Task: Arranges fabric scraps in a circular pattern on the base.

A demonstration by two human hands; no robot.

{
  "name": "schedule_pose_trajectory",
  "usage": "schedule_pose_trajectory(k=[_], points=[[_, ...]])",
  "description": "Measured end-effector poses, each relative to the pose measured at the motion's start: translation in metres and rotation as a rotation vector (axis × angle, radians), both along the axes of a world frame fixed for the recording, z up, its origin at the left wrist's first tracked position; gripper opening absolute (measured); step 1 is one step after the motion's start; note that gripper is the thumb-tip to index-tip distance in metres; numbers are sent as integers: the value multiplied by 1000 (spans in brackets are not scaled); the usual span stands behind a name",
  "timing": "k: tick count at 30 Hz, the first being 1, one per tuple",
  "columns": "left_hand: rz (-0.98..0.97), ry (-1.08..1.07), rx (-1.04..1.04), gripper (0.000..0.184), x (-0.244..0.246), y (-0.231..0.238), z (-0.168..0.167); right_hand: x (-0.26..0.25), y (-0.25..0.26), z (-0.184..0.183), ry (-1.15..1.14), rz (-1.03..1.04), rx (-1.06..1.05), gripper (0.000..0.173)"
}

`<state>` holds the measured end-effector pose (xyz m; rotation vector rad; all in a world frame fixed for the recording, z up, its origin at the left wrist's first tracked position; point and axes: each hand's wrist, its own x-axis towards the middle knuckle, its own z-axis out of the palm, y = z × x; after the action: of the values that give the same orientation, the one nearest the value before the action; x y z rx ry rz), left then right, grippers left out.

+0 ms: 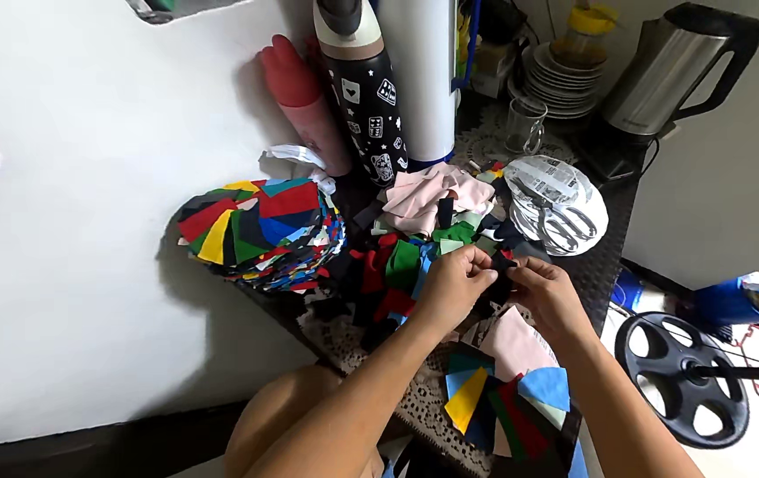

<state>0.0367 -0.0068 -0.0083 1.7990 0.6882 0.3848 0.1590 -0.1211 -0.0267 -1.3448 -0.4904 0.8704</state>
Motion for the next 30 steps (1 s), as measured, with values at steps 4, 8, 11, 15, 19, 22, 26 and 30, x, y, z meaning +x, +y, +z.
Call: schedule_pose_trajectory(k=[4, 8, 11, 15, 19, 22, 26, 30], points=[[4, 0, -26, 14, -2, 0, 0, 1, -2, 1, 98, 11, -23, 20], [4, 63, 192, 18, -2, -1, 0, 0, 0, 3, 8, -13, -44, 20], [-13, 89, 418, 22, -1, -4, -3, -1, -1, 4, -375, -63, -129, 17], [23, 65, 391, 32, -4, -11, 2, -13, -2, 5, -1171, -136, -206, 23], [68, -62, -292, 54, -6, -16, 5, -27, -3, -4, -1615, -206, -74, 27], [100, -149, -830, 50, -9, -19, 7, -32, -9, -12, -1722, -210, -25, 29], [112, -156, -941, 23, -11, -25, 8, -28, -27, -20, -1626, -177, 140, 29], [38, -227, -809, 20, -11, -34, 9, -23, -59, -16, -988, -267, 204, 30]])
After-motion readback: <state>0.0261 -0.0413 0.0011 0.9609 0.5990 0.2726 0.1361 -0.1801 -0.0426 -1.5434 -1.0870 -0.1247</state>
